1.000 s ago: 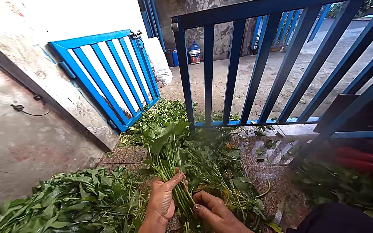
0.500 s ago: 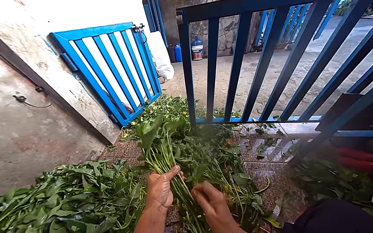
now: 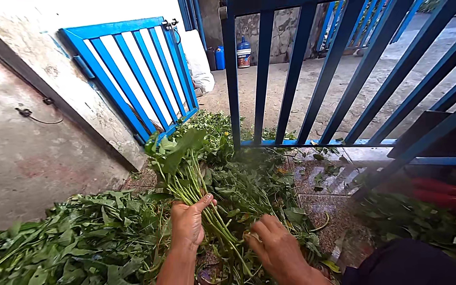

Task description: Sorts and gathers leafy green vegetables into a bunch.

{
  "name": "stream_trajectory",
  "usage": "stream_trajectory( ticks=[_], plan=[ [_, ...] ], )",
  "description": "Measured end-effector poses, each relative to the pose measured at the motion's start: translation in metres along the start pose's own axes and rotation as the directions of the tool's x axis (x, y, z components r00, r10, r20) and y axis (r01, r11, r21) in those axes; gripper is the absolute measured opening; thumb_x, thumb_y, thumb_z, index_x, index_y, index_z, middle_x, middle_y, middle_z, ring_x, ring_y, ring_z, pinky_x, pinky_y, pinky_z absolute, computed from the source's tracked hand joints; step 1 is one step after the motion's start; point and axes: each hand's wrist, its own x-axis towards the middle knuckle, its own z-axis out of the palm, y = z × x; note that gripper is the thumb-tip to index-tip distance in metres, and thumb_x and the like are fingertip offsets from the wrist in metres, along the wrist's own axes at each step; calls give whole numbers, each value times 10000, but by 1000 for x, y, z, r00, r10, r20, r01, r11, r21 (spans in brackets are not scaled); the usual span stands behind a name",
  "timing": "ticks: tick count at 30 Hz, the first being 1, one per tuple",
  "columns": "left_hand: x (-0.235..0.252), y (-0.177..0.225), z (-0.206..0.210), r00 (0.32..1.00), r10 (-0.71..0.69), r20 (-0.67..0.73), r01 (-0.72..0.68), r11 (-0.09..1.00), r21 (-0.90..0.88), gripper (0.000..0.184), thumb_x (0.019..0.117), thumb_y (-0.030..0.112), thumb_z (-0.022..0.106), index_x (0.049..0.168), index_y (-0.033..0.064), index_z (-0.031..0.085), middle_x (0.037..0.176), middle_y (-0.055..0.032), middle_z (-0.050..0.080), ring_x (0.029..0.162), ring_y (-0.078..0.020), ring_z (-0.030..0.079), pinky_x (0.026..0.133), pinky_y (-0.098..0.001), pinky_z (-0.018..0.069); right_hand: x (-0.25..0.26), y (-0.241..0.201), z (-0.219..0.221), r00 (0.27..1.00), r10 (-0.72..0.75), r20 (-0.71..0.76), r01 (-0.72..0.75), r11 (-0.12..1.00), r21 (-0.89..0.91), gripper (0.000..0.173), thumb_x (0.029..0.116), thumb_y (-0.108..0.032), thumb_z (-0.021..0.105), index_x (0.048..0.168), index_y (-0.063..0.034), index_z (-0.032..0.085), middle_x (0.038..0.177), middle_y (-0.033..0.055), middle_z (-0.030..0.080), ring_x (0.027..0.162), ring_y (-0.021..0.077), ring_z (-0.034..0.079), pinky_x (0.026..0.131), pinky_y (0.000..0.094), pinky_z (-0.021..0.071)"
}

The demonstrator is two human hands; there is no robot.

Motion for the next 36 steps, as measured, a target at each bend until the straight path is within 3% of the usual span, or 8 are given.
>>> stream_trajectory(
  ticks=[3,15,18,21,23,26,32,36],
  plan=[
    [-4,-9,9,999,-47,25,48,999,-13,247,856,-178,679,1081,-134,587,781,-249,709,615,-314,718,597,-418,640,24,-22,14,998,-55,-6,55,992,114,330,1039,-367,528,1147,-126,725,1085,92,694,1074,277,654,908,499,532],
    [4,11,-13,933,263,-244,-275,961,-14,261,876,-141,678,1103,-51,589,793,-128,721,631,-235,731,597,-385,652,-18,27,51,999,26,-41,-21,992,125,256,1015,-200,492,907,-70,683,767,65,667,731,216,691,641,422,574],
    [-2,-3,2,922,276,-271,-297,954,-39,248,884,-127,678,1098,-48,579,799,-124,706,640,-234,722,600,-380,646,22,35,41,792,566,227,-510,411,756,291,1013,-148,405,898,-8,633,670,20,530,584,126,516,589,316,478],
    [3,-4,2,892,354,-281,-386,920,-66,227,900,-113,671,1094,-44,576,790,-122,701,651,-240,725,625,-401,657,53,61,39,454,779,432,-417,-243,876,282,1087,-184,353,865,-87,497,553,-33,409,432,94,419,464,277,466],
    [12,9,-9,862,404,-305,-447,890,-85,211,918,-96,658,1098,-28,572,797,-121,710,689,-252,733,669,-421,652,45,106,49,479,807,345,-608,22,794,275,1065,-126,390,878,-9,555,600,44,480,489,136,479,507,284,474],
    [20,27,-25,876,322,-359,-387,913,-126,193,957,-53,632,1133,-5,569,830,-99,694,713,-226,729,689,-407,655,22,163,57,553,661,507,-789,611,64,380,1025,-354,561,1189,-67,748,1227,196,692,1199,347,626,1031,583,473],
    [19,20,-26,977,28,-209,-63,985,-158,140,1004,-31,548,1143,-17,560,844,-129,685,699,-233,718,669,-409,650,14,185,99,346,832,433,-794,506,-337,384,1017,-310,502,1278,-93,681,1357,191,643,1309,387,577,1038,640,452],
    [18,20,-24,991,-51,-120,29,984,-177,99,1025,-19,524,1107,-48,570,891,-184,719,749,-288,748,689,-451,655,6,153,98,594,775,215,-751,630,-197,375,1059,-254,410,1275,-58,647,1251,171,688,1210,338,647,1022,543,498]
  ],
)
